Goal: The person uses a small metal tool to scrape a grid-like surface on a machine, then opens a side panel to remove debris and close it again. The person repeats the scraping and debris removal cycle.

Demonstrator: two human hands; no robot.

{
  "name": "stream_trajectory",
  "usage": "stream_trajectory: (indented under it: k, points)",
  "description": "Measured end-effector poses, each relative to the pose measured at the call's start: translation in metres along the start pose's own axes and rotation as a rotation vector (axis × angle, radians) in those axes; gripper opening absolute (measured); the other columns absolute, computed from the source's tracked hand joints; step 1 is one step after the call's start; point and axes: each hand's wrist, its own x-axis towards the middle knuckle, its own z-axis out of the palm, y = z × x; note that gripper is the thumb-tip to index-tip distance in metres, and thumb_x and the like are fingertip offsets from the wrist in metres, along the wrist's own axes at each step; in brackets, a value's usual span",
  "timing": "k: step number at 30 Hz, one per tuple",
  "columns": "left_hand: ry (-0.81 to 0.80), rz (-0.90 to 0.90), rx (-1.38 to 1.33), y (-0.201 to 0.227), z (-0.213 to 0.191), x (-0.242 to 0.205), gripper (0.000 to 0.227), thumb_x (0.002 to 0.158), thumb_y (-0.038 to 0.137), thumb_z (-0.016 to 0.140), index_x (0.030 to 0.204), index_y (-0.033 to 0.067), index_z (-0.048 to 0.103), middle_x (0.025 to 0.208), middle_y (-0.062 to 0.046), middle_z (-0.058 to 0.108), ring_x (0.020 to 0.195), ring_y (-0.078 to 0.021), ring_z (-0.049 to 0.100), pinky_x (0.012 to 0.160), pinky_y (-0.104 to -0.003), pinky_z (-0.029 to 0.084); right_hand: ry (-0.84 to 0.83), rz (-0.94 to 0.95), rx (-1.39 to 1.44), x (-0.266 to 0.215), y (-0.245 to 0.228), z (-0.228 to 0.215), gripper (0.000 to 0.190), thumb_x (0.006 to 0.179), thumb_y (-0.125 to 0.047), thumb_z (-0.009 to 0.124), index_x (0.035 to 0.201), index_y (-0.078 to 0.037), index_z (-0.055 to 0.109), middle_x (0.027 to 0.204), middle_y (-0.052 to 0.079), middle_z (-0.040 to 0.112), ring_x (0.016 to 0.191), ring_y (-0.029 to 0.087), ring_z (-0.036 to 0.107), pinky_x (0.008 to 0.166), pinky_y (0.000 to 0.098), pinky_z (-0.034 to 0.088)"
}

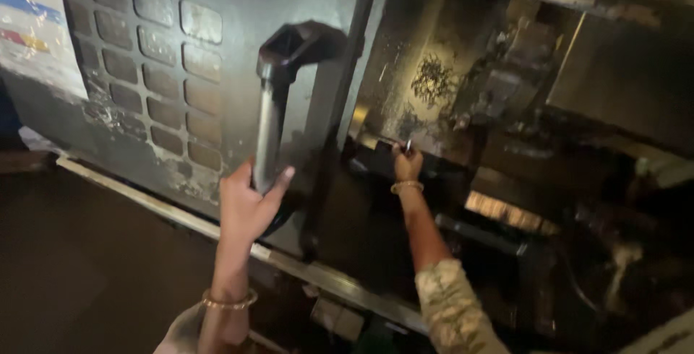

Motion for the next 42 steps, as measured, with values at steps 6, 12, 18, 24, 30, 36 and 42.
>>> stream_trajectory:
  k: [6,12,18,24,30,36,42]
  points:
    - [-0.022,0.145,-0.025,-0.006,-0.002,0.002,0.03,0.088,0.027,0.082,0.092,0.0,0.069,0.074,-0.013,0.071,0.065,-0.0181,0.069,0.063,-0.033,0.054,0.154,0.232,-0.337,-0.063,-0.004,0.007,0.026,0.098,-0.02,0.07,0.115,-0.003,0.06,0.106,0.007,0.066,0.093,0.02,0.06,0.086,0.0393,0.048]
    - [-0.319,-0.126,-0.441,-0.016,-0.001,0.008,0.022,0.091,0.02,0.076,0.097,0.0022,0.064,0.069,-0.005,0.066,0.054,-0.0122,0.064,0.052,-0.028,0.052,-1.128,-0.152,-1.053,-0.243,-0.08,-0.081,0.045,0.082,-0.001,0.069,0.126,-0.007,0.062,0.118,0.015,0.067,0.104,0.03,0.065,0.09,0.0416,0.052]
    - [-0.39,-0.214,-0.564,-0.017,-0.006,0.005,0.019,0.092,0.016,0.076,0.104,0.0059,0.064,0.074,-0.003,0.062,0.058,-0.0109,0.061,0.047,-0.027,0.049,-0.743,0.148,-0.978,-0.317,-0.168,-0.173,0.029,0.093,0.0,0.07,0.122,-0.006,0.069,0.113,0.016,0.075,0.101,0.033,0.07,0.087,0.041,0.054]
    - [-0.268,-0.144,-0.449,-0.021,-0.003,-0.003,0.021,0.095,0.006,0.075,0.108,0.0064,0.059,0.08,0.0,0.06,0.062,-0.0098,0.059,0.05,-0.026,0.048,-0.291,0.303,-0.431,-0.421,-0.222,-0.307,0.025,0.094,-0.002,0.065,0.118,-0.004,0.069,0.105,0.01,0.078,0.098,0.018,0.073,0.086,0.0326,0.059]
    - [-0.269,-0.056,-0.451,-0.025,0.02,-0.014,0.019,0.099,0.001,0.074,0.103,0.0032,0.056,0.079,-0.005,0.061,0.064,-0.0132,0.06,0.054,-0.028,0.046,0.043,0.071,-0.311,-0.492,-0.299,-0.411,0.022,0.095,-0.004,0.065,0.117,0.0,0.069,0.112,0.012,0.075,0.105,0.02,0.071,0.09,0.0342,0.058]
    - [-0.216,-0.021,-0.52,0.008,0.078,-0.056,0.026,0.095,-0.002,0.076,0.112,0.0001,0.056,0.083,-0.003,0.065,0.062,-0.0104,0.061,0.056,-0.027,0.046,0.274,-0.314,-0.435,-0.48,-0.377,-0.443,0.017,0.105,-0.01,0.058,0.12,-0.003,0.063,0.151,0.012,0.053,0.119,0.018,0.066,0.099,0.0289,0.052]
    - [-0.303,-0.014,-0.611,0.085,0.152,-0.124,0.032,0.095,0.001,0.069,0.125,0.0013,0.059,0.088,-0.002,0.068,0.056,-0.0094,0.058,0.045,-0.025,0.043,0.373,-0.356,-0.87,-0.438,-0.42,-0.446,0.024,0.095,0.007,0.06,0.114,-0.005,0.068,0.16,0.018,0.049,0.104,0.019,0.063,0.073,0.0279,0.048]
